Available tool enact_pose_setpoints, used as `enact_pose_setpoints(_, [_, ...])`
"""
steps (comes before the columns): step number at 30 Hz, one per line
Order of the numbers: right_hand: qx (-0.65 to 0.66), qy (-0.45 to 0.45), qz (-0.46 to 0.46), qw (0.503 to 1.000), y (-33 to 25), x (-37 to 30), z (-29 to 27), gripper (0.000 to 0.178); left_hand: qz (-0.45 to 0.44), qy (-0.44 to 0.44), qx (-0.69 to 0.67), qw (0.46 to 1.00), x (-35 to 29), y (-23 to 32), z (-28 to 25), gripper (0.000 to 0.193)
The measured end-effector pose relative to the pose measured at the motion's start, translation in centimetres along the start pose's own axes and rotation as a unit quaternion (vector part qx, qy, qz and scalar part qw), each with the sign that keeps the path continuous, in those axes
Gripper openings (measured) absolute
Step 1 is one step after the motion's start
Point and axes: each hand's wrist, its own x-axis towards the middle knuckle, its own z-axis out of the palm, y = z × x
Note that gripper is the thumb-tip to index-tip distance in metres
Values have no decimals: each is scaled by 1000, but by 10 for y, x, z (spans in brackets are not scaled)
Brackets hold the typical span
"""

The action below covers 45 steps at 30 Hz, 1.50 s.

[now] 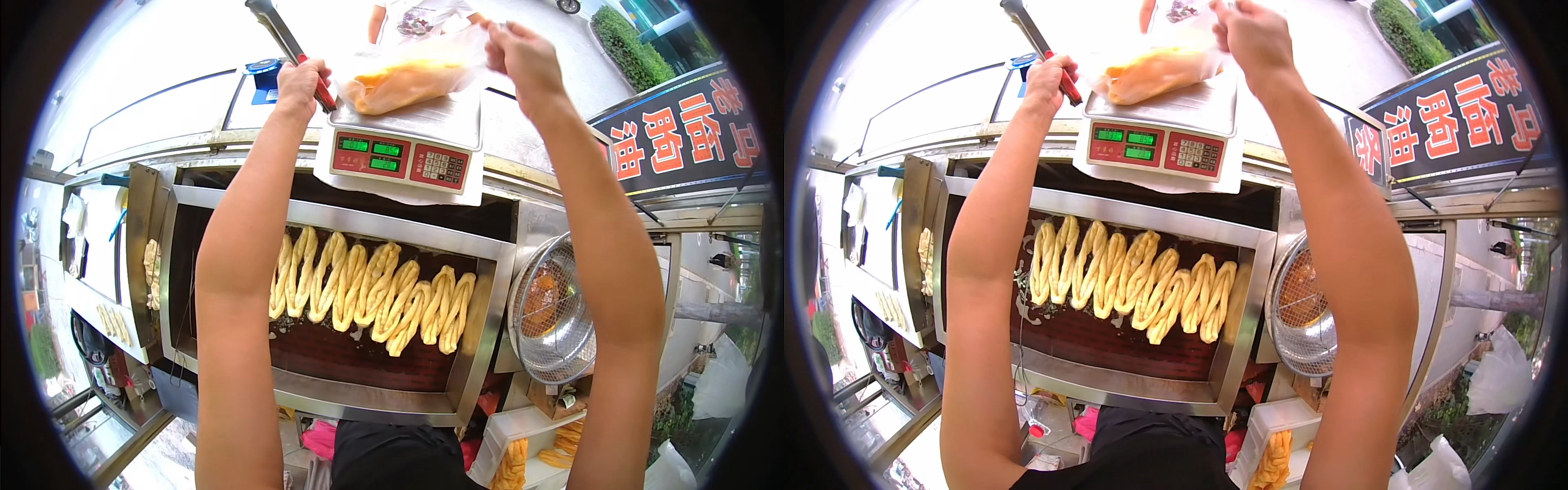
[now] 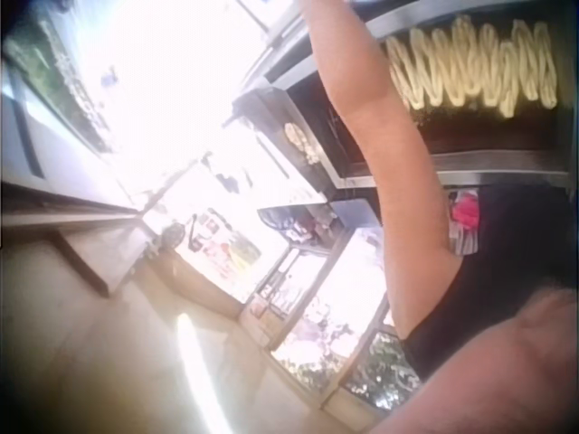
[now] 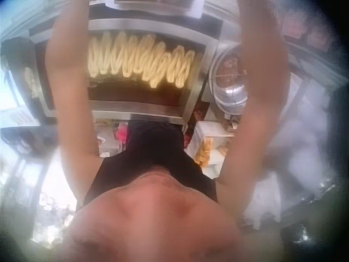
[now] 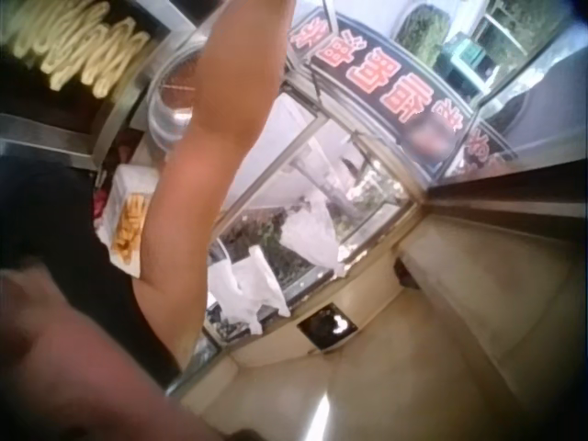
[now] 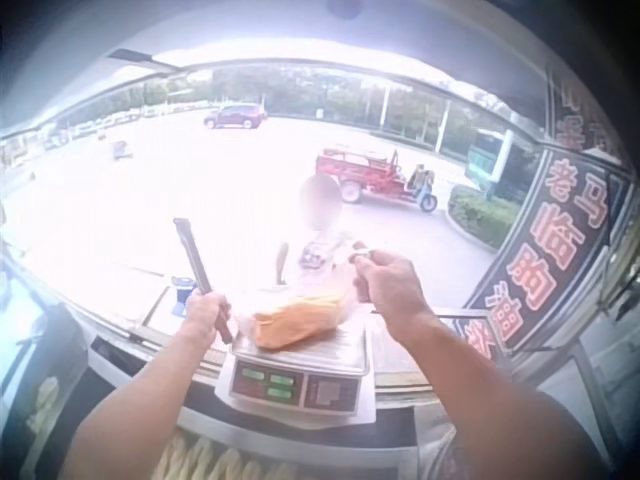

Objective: The person fries twisted dough sticks in a deep fryer, using long metal skewers to turn and arrange them. They remove cooked sticks, place them in a tray, and bag them for a customer.

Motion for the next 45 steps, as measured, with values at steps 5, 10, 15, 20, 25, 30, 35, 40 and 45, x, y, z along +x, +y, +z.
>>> enact_pose_setpoints(5, [29,-8,-6,1000,-26,39,-4,20,3,13,-8,1000,13,8,0,24])
enact_pose_setpoints(10, [-27,42,37,998,26,64,-37,21,3,-4,6,1000,4,1,6,23])
enact_pose_setpoints(15, [32,81,35,996,39,100,-70,21,20,-15,-43,999,9,6,-5,23])
enact_pose_setpoints(20, [13,61,9,998,19,104,-66,20,47,-28,-63,997,14,16,-4,24])
enact_pose_setpoints(25, [-138,70,60,986,53,56,-50,16,21,-36,-7,999,0,6,1,22])
enact_pose_setpoints(30, [-117,50,100,987,75,28,-39,19,1,-57,12,998,-12,-12,3,26])
enact_pose_setpoints(35, [-137,55,68,987,58,16,-36,42,10,-41,24,999,-16,-12,-1,37])
enact_pose_setpoints(40, [-262,233,-67,934,14,-9,-43,74,88,7,-18,996,-29,2,-27,35])
enact_pose_setpoints(45, [-172,52,-104,978,-23,-135,-66,37,108,-9,9,994,-137,34,-46,25])
